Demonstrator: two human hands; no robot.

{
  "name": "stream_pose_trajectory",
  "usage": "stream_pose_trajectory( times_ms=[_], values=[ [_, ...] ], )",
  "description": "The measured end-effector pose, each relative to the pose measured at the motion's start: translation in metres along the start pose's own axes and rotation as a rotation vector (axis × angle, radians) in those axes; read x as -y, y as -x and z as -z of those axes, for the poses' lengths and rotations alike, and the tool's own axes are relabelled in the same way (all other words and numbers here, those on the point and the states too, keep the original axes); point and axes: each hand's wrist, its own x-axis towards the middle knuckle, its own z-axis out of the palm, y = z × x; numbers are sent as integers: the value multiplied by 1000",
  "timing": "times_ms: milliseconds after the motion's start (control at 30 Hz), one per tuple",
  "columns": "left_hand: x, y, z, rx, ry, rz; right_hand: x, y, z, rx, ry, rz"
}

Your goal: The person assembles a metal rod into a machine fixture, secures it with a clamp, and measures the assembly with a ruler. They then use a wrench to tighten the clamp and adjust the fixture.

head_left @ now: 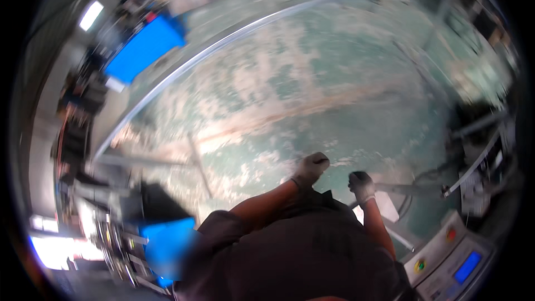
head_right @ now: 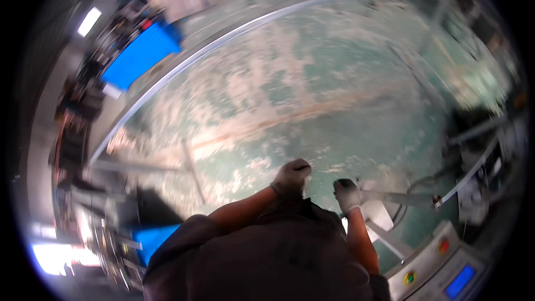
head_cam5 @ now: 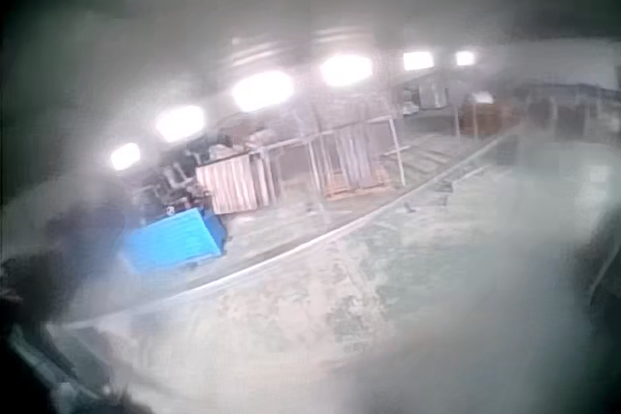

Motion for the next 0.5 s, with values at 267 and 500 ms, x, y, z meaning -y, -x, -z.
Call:
stream_pose_trajectory(
  times_ms=[267,500],
  values=[
    [-183,-192,-58,325,364,128,157,-60,54,-13,78,211],
    [-257,-345,-180,446,525,202,201,-202,175,123,70,255]
  ],
)
